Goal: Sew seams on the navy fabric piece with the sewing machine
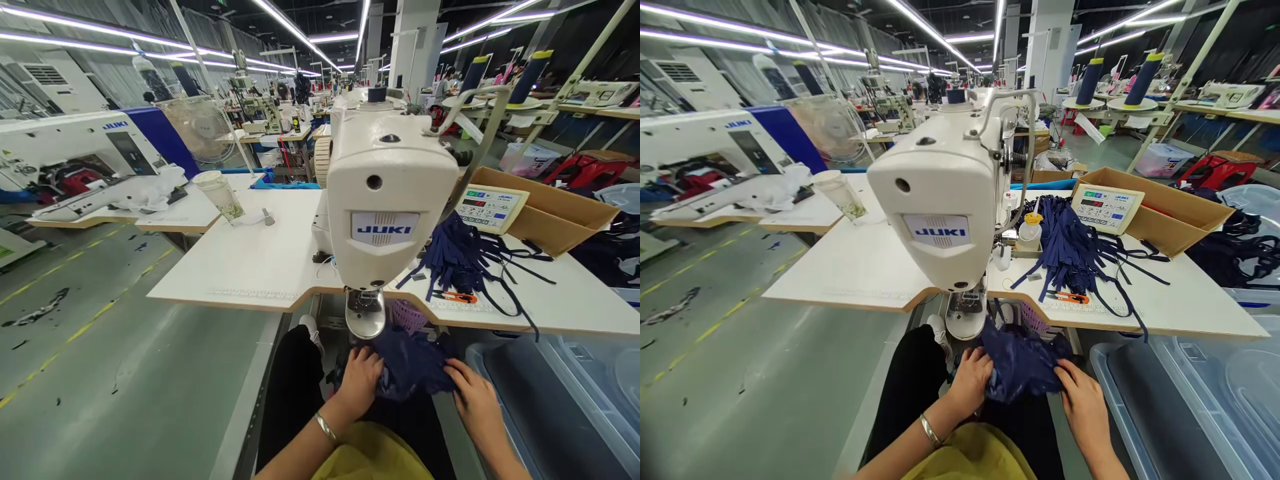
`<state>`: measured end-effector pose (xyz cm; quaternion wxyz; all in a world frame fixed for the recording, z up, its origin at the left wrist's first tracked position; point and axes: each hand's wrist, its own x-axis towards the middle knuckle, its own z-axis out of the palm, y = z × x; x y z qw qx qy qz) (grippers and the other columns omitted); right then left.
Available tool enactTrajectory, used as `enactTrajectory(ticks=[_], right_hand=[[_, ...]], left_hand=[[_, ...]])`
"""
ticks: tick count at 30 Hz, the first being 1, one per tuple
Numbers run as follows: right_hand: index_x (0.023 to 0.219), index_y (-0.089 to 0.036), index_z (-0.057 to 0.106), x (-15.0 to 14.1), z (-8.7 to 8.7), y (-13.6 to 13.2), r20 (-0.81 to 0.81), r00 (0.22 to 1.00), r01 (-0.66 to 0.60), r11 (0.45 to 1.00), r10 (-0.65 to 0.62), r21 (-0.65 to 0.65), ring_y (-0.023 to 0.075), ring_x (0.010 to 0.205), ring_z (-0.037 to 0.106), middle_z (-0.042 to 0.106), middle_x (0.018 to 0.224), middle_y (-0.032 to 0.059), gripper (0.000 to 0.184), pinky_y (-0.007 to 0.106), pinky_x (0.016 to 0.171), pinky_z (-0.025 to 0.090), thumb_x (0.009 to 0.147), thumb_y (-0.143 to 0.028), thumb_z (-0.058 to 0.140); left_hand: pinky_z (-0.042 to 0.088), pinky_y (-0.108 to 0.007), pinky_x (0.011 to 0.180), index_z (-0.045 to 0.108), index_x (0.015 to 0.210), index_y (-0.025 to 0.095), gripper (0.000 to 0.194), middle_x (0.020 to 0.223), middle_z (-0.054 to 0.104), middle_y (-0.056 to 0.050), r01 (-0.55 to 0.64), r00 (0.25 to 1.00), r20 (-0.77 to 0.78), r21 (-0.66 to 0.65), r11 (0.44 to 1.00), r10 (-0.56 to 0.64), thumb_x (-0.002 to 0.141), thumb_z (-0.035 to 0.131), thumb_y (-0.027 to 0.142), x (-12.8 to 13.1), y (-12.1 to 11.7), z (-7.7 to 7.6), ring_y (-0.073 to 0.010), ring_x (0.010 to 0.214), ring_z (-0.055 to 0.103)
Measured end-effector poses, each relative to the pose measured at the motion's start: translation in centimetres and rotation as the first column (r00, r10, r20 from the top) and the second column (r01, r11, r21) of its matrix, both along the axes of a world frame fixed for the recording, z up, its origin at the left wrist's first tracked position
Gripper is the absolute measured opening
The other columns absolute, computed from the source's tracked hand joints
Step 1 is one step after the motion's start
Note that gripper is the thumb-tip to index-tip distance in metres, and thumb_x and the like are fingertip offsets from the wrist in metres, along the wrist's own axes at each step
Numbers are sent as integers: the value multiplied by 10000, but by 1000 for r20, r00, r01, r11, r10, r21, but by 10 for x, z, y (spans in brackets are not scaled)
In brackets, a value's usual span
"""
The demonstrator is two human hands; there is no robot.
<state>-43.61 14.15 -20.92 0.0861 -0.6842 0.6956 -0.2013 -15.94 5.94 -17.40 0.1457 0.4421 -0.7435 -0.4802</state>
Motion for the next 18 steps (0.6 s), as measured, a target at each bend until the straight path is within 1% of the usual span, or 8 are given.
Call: enactTrajectory(ticks=[3,5,8,10,13,14,16,18], right_hand=[[1080,-222,638,-3,-61,37,-8,1000,-23,977,25,212,317,1117,525,558,1270,94,473,464,874,439,683,-121,400],[1251,-151,532,-2,-92,57,152,988,-87,946,40,313,292,1123,544,591,1217,144,541,433,922,453,731,-183,386],[1373,-92,390,-4,-110,70,171,985,-58,936,-3,347,288,1187,501,530,1287,173,615,436,976,428,779,-243,333],[1371,-77,398,-10,-105,69,103,995,-25,926,-15,377,313,1165,516,524,1285,191,653,465,962,437,744,-247,338],[1331,-69,459,-23,-81,55,80,997,-21,940,-7,341,333,1109,557,537,1264,210,675,485,924,467,693,-266,361],[1324,-72,466,-24,-68,47,101,995,-19,955,-12,297,337,1108,558,537,1265,208,666,490,924,469,701,-284,363],[1295,-91,495,-18,-35,29,190,981,-17,974,-27,225,346,1130,542,540,1271,196,622,498,945,462,750,-367,378],[1307,-178,491,7,8,8,356,934,-79,971,-7,225,302,1203,490,509,1331,114,586,435,990,447,808,-470,396]], left_hand=[[130,-588,1066,608,1119,231,624,1269,551,-101,72,997,3,87,994,-73,535,633,14,10,8,-24,-350,1263,357],[206,-503,1082,636,1086,238,547,1278,555,-89,64,997,-45,142,988,-59,563,695,89,22,11,-32,-318,1242,415],[262,-381,1083,676,1009,209,327,1288,552,-81,-54,987,-135,202,978,83,712,697,345,49,10,-30,-277,1230,451],[277,-390,1078,655,1048,181,424,1257,574,-88,-199,954,-172,255,946,246,810,572,521,71,8,-22,-275,1215,470],[335,-441,1040,551,1204,125,649,1182,617,-126,-411,853,-187,335,848,488,873,356,649,105,8,-2,-282,1172,516],[366,-446,1018,528,1232,118,678,1164,626,-134,-468,791,-218,387,794,572,866,357,662,115,9,8,-283,1151,535],[407,-436,990,519,1253,125,679,1154,633,-139,-502,600,-334,550,667,727,833,456,654,129,15,35,-280,1125,560],[396,-422,1013,539,1248,137,646,1180,622,-132,-399,369,-460,707,585,808,794,577,596,133,25,67,-278,1159,539]])
